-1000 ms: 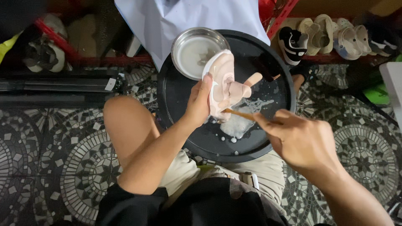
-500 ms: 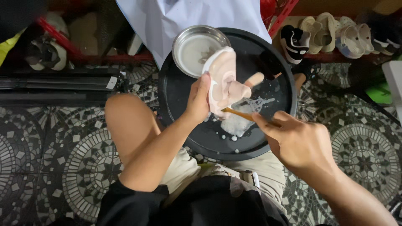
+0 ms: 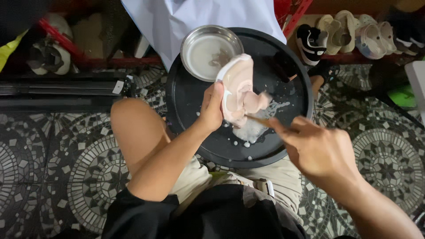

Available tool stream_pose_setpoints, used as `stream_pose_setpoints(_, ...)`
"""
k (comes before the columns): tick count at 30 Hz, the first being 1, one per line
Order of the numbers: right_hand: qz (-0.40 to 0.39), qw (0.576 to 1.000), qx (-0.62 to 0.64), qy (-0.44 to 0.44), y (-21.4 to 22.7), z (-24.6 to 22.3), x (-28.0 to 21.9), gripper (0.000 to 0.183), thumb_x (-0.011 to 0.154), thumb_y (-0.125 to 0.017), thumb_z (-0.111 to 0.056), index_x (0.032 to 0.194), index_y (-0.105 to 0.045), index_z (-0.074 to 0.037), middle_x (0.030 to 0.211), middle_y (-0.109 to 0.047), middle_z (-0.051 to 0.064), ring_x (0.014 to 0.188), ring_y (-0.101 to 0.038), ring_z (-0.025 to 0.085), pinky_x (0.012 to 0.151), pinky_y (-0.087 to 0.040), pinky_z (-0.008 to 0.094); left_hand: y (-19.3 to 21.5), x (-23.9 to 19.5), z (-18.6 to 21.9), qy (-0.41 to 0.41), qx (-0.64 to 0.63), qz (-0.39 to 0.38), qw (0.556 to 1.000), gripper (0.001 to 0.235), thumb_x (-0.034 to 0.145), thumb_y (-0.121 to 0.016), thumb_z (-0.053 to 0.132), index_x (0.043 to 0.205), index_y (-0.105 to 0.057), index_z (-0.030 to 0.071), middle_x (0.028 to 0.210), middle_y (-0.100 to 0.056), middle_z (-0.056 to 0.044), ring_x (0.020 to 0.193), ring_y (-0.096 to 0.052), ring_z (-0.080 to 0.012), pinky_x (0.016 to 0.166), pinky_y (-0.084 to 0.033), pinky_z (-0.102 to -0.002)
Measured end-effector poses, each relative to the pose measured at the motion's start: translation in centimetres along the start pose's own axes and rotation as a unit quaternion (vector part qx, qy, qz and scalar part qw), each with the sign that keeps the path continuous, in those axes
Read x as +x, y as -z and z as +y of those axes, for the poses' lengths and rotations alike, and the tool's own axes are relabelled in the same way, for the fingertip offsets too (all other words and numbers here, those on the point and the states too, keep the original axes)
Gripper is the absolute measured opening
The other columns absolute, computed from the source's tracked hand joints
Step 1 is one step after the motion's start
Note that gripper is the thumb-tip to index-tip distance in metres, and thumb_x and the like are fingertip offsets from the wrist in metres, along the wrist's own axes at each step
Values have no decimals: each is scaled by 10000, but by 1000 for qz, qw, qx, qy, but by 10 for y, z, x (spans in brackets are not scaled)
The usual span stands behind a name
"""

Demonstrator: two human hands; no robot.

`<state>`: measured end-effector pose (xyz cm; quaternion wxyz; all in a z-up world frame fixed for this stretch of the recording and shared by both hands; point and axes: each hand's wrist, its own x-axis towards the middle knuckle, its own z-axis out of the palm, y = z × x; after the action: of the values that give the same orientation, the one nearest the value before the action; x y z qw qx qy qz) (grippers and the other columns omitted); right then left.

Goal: The person scrubs the inside and outside of a pink sneaker using a toothbrush and soapy water. They repeatedly dip the brush into a metal bowl of water and scrub various parts of the shoe, including the tongue, laces, and sole, over a black tray.

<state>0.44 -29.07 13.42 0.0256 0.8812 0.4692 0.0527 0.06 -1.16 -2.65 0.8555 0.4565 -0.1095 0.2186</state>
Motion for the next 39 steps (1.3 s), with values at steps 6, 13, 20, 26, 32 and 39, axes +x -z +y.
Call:
stream_pose_setpoints(6,-25,997,-55,-45,5,-4,-3,823,1040,-648,-76,1730,-465,-486,956,-694,-22,434,-525,115,331,-410,292,-3,-1,-10,0,-17,27,999,806,1187,-468,635,1590,-593,-52,1588,-660,-193,1500,-618,-287,1313,-498,-483)
stream_pose_setpoints(13,145,981,-127,-8,16,-13,-7,671,1043,-638,-32,1585,-751,-412,970,-666,-75,447,-368,130,403,-222,309,-5,-7,-4,2,24,36,999,790,1195,-380,676,1530,-659,17,1464,-733,-120,1399,-658,-235,1193,-555,-438)
stream_pose_setpoints(20,64,994,-84,1,9,-6,-10,891,1055,-614,83,1733,-498,-483,823,-643,-76,403,-304,57,330,-232,226,0,-4,-2,-22,-33,5,999,798,1203,-404,668,1591,-609,1,1560,-685,-142,1489,-625,-276,1279,-514,-469)
stream_pose_setpoints(26,87,994,-49,35,-4,1,-15,751,1015,-686,27,1653,-614,-362,910,-715,-81,411,-328,57,345,-248,234,4,-6,-11,-31,-87,11,996,844,1189,-403,721,1677,-533,44,1615,-655,-119,1531,-597,-279,1299,-497,-490)
stream_pose_setpoints(32,92,995,15,17,10,-7,-14,545,1077,-681,-138,1573,-704,-362,831,-652,-103,440,-412,93,348,-315,289,1,-7,3,18,-124,5,992,887,1132,-295,771,1487,-632,30,1240,-690,-138,1070,-606,-279,865,-450,-435)
stream_pose_setpoints(39,184,966,170,60,-23,-22,-16,449,1076,-822,-2,1492,-715,-133,881,-744,13,591,-574,85,418,-587,229,-4,-1,12,42,-269,80,959,959,1119,-365,800,1547,-629,-16,1425,-736,-281,1355,-682,-359,1154,-486,-441)
